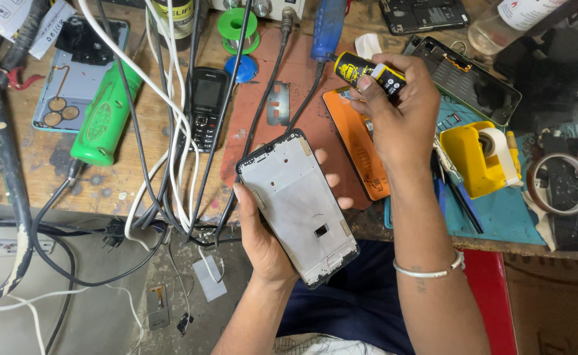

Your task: The person holds a disassembled phone midframe in one hand and a glue tube in the other, squeezing adhesive along the frame edges. They rotate the frame to reach different sides, then set the tube down and hold the frame up with both hands.

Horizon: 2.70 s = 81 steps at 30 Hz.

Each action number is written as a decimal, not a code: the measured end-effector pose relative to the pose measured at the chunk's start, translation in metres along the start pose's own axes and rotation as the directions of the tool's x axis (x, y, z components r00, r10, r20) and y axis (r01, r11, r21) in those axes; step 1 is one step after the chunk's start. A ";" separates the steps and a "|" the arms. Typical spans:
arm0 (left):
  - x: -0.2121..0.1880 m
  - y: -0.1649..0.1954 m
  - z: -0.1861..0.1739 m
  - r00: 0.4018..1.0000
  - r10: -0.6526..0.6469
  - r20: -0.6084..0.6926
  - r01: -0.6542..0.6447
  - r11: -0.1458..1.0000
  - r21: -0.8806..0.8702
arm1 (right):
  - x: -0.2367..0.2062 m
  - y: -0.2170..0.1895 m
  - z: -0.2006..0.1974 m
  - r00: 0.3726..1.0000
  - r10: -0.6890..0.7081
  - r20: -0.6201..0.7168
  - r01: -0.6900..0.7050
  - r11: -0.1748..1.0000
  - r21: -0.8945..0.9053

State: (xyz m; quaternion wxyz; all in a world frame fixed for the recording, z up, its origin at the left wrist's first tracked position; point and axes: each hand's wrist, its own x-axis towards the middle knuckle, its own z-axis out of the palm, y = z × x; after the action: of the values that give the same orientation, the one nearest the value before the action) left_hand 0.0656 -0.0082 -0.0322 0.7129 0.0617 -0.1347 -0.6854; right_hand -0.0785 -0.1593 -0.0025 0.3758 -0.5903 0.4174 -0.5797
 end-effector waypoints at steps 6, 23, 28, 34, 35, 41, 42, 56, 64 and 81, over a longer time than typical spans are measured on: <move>0.001 0.000 0.000 1.000 0.009 0.018 -0.009 1.000 -0.001 | -0.004 -0.003 0.000 0.971 -0.234 0.050 0.234 0.883 -0.408; -0.001 -0.003 -0.008 0.992 0.079 -0.098 -0.068 0.992 0.107 | -0.126 -0.044 0.005 0.987 0.134 -0.091 -0.081 0.896 0.436; -0.003 -0.007 -0.011 0.990 0.140 -0.030 -0.141 0.990 -0.025 | -0.140 -0.038 -0.011 0.990 -0.092 -0.105 0.100 0.992 0.075; -0.003 -0.009 -0.012 0.982 0.185 -0.028 -0.185 0.983 0.002 | -0.152 -0.033 -0.016 0.976 -0.216 -0.022 0.206 0.953 -0.223; -0.003 -0.009 -0.012 0.985 0.174 -0.006 -0.174 0.985 0.012 | -0.152 -0.032 -0.016 0.974 -0.226 -0.012 0.217 0.947 -0.235; -0.004 -0.008 -0.009 0.983 0.172 -0.058 -0.169 0.984 0.052 | -0.152 -0.044 -0.017 0.995 -0.096 -0.020 0.094 0.991 -0.096; -0.005 -0.008 -0.009 0.986 0.162 -0.039 -0.161 0.986 0.034 | -0.152 -0.048 -0.019 0.999 -0.036 -0.038 0.034 0.998 -0.057; -0.007 0.003 -0.030 0.982 0.119 -0.146 -0.125 0.992 -0.029 | -0.148 -0.080 0.037 0.937 -0.350 0.011 0.330 0.871 -0.364; -0.007 0.007 -0.033 0.981 0.103 -0.164 -0.107 0.994 -0.014 | -0.145 -0.075 0.045 0.933 -0.358 0.031 0.343 0.861 -0.375; -0.008 0.009 -0.036 0.979 0.099 -0.179 -0.101 0.995 -0.001 | -0.143 -0.069 0.047 0.910 -0.405 0.084 0.398 0.800 -0.450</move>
State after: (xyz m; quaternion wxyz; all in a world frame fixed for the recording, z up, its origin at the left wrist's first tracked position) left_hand 0.0835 -0.0034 -0.0647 0.7559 0.1126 -0.0697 -0.6411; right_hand -0.0248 -0.0026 0.0067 0.0914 -0.7320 0.4106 -0.5360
